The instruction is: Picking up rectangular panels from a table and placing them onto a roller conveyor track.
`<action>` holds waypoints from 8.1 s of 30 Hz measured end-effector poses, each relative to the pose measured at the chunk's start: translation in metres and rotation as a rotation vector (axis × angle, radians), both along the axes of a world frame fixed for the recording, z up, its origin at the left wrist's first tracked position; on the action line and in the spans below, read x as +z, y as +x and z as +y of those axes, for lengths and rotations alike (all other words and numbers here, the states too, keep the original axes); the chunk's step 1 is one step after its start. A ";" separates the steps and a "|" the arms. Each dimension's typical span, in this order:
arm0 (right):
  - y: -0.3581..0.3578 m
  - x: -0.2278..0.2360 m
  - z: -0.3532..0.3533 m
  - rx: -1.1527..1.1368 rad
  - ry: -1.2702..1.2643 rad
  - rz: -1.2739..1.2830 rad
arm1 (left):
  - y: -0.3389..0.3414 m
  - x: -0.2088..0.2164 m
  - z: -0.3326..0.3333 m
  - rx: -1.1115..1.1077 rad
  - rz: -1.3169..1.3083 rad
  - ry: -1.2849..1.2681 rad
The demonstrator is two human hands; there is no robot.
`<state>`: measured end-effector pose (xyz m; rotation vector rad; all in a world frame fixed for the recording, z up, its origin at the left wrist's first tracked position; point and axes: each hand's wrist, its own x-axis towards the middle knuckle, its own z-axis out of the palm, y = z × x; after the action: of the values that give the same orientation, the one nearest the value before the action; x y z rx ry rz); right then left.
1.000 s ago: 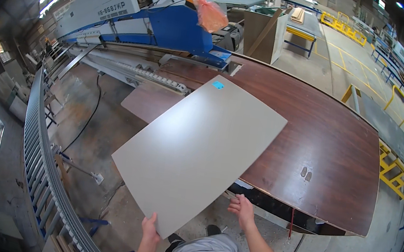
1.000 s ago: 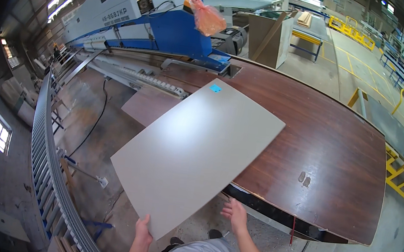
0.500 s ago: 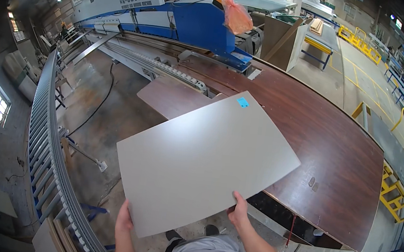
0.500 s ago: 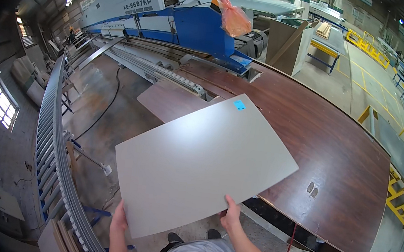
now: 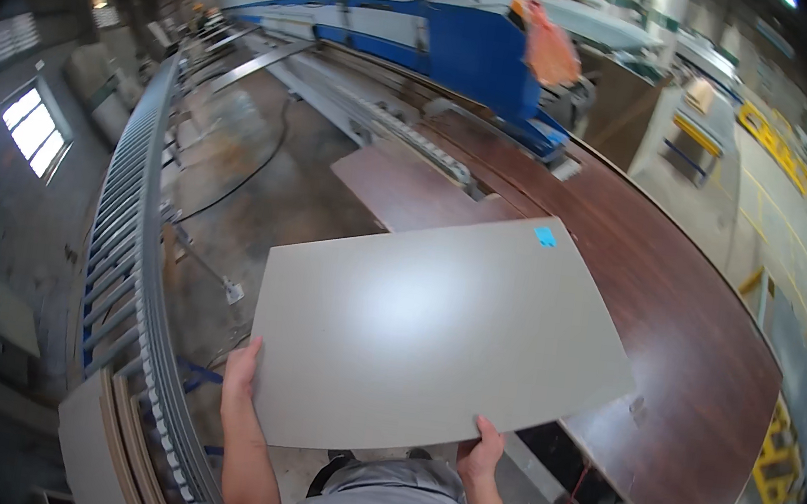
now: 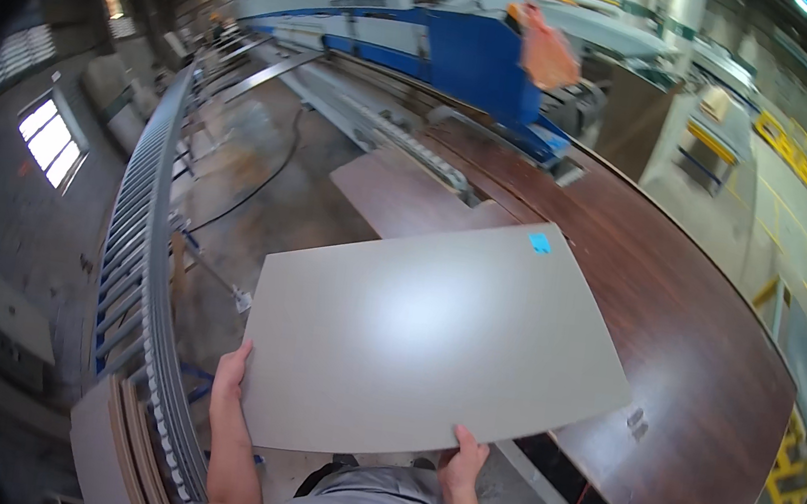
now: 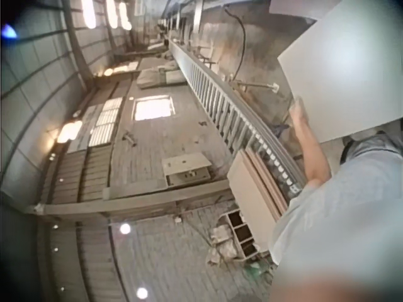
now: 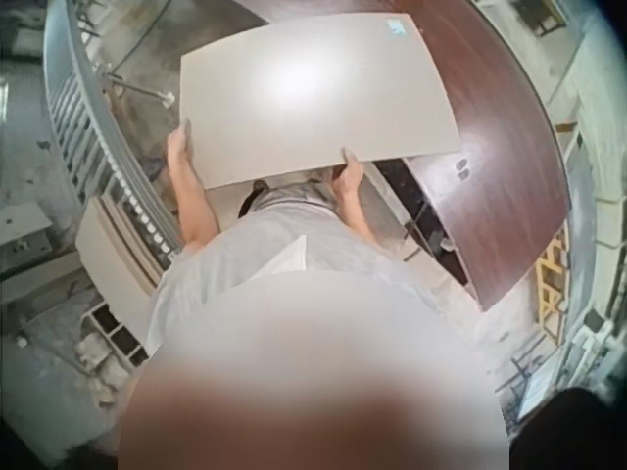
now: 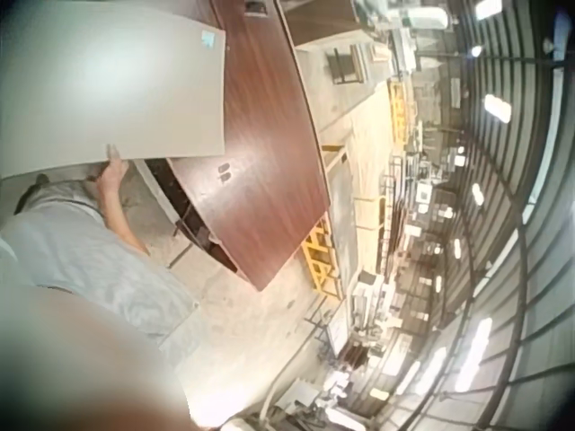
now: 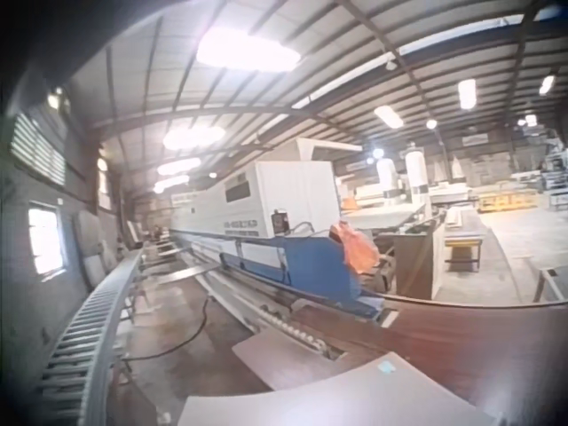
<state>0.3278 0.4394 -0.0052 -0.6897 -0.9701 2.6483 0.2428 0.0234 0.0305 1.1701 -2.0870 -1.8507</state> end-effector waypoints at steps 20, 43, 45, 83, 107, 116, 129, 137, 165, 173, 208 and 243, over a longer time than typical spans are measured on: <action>0.009 0.073 -0.132 0.915 -0.040 0.303 | 0.333 0.090 -0.063 0.742 0.184 -0.109; 0.303 0.051 -0.551 1.834 0.016 0.031 | 0.803 0.007 -0.114 1.733 -0.160 0.018; 0.310 0.043 -0.570 1.840 0.081 0.004 | 0.824 -0.021 -0.122 1.719 -0.076 0.045; 0.283 0.005 -0.769 2.263 1.210 0.648 | 0.780 -0.032 -0.229 1.410 -0.532 -0.270; 0.332 -0.005 -0.747 1.405 1.299 1.984 | 0.783 -0.097 -0.234 1.426 -0.334 -0.645; 0.256 0.045 -0.603 1.454 1.372 1.481 | 0.722 -0.051 -0.232 0.775 -0.949 -0.956; 0.239 0.045 -0.535 1.006 1.925 1.146 | 0.663 -0.049 -0.291 0.371 -0.670 -0.925; 0.199 0.037 -0.535 1.101 1.998 0.918 | 0.647 -0.036 -0.308 0.419 -0.798 -0.927; 0.193 0.043 -0.559 1.160 1.848 0.819 | 0.639 -0.021 -0.319 0.494 -0.803 -0.865; 0.192 0.040 -0.561 1.138 1.918 0.843 | 0.639 -0.018 -0.322 0.477 -0.807 -0.831; 0.150 0.008 -0.503 1.232 1.348 0.850 | 0.646 -0.069 -0.313 0.369 -0.894 -1.127; 0.027 -0.075 -0.007 0.458 0.131 -0.492 | -0.139 -0.054 0.010 -0.103 0.161 0.887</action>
<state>0.3547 0.4323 -0.0800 -1.2543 -1.5820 2.8042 0.1035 0.0335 -0.0231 0.9688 -1.2407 -2.9252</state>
